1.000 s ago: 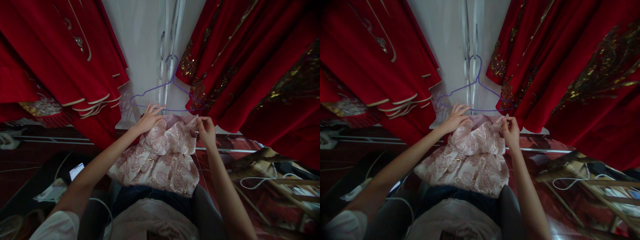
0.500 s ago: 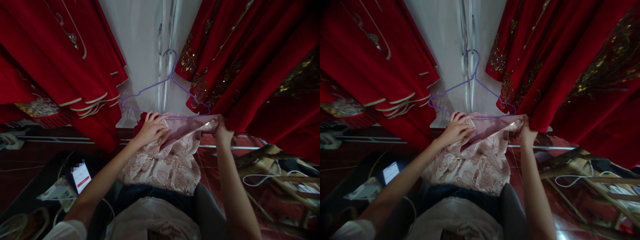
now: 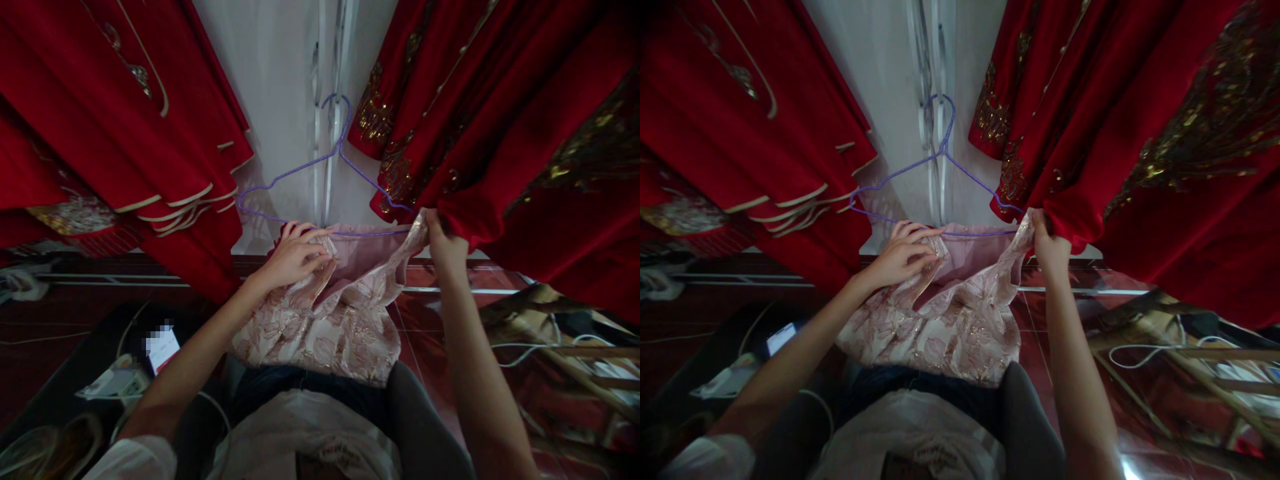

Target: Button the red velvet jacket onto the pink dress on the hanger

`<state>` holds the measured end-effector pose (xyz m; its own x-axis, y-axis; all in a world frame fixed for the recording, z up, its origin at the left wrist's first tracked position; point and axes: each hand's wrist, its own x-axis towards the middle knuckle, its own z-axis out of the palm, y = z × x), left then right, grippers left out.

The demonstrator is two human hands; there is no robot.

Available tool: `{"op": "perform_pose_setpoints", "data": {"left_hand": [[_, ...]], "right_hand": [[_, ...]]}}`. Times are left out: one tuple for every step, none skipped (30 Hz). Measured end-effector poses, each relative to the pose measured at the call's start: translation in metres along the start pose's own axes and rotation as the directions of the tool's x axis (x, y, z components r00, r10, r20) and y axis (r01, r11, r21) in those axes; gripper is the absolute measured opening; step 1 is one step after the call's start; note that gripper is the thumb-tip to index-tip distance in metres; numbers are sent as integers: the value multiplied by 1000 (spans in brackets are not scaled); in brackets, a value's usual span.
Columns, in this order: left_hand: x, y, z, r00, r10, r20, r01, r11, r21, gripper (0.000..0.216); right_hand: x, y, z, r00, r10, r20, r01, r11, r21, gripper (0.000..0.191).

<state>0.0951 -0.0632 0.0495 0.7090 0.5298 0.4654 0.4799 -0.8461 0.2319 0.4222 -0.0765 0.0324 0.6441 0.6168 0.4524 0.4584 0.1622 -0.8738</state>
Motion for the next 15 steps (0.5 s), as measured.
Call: {"op": "perform_pose_setpoints", "data": {"left_hand": [[1, 1, -1, 1000, -2, 0, 2, 1000, -22, 22], [2, 2, -3, 1000, -8, -3, 8, 999, -44, 22], [3, 2, -4, 1000, -15, -8, 15, 998, -67, 22], [4, 2, -6, 1000, -21, -12, 20, 996, -91, 22], [4, 1, -7, 999, -28, -16, 26, 993, -114, 22], [4, 0, -8, 999, -35, -20, 32, 990, -135, 23], [4, -1, -10, 999, -40, -21, 37, 988, -152, 23], [4, -3, -10, 999, -45, -20, 41, 985, -166, 23], [4, -4, -11, 999, -46, -16, 42, 983, -179, 24], [3, -6, -11, 999, -44, -14, 41, 981, -191, 24], [4, -6, -11, 999, -40, -14, 36, 978, -204, 24], [4, -7, -10, 999, -34, -14, 30, 975, -218, 24], [5, -6, -9, 1000, -29, -12, 26, 972, -232, 24], [6, -5, -7, 1000, -26, -11, 23, 970, -244, 23], [8, -3, -5, 1000, -25, -10, 21, 967, -253, 23]], "right_hand": [[6, -4, 2, 1000, -10, -15, 10, 999, -31, 43], [13, -5, 5, 999, -14, -39, 11, 998, -54, 41], [20, -6, 8, 998, -7, -64, 3, 998, -66, 40], [26, -5, 10, 996, 12, -86, -17, 998, -62, 40], [30, -5, 12, 993, 38, -112, -43, 998, -45, 40], [33, -5, 13, 989, 62, -136, -65, 998, -19, 40], [33, -6, 13, 988, 71, -134, -70, 997, 12, 40], [32, -8, 13, 993, 56, -100, -52, 998, 42, 39], [28, -13, 11, 999, 16, -37, -13, 998, 66, 37], [24, -19, 10, 998, -45, 41, 42, 996, 80, 34], [20, -27, 8, 986, -117, 117, 108, 991, 82, 31], [16, -35, 7, 967, -184, 177, 174, 982, 71, 28], [13, -43, 7, 950, -239, 203, 234, 971, 47, 25], [13, -51, 7, 938, -278, 206, 281, 960, 17, 22], [13, -59, 8, 930, -306, 203, 315, 949, -11, 21]]}}
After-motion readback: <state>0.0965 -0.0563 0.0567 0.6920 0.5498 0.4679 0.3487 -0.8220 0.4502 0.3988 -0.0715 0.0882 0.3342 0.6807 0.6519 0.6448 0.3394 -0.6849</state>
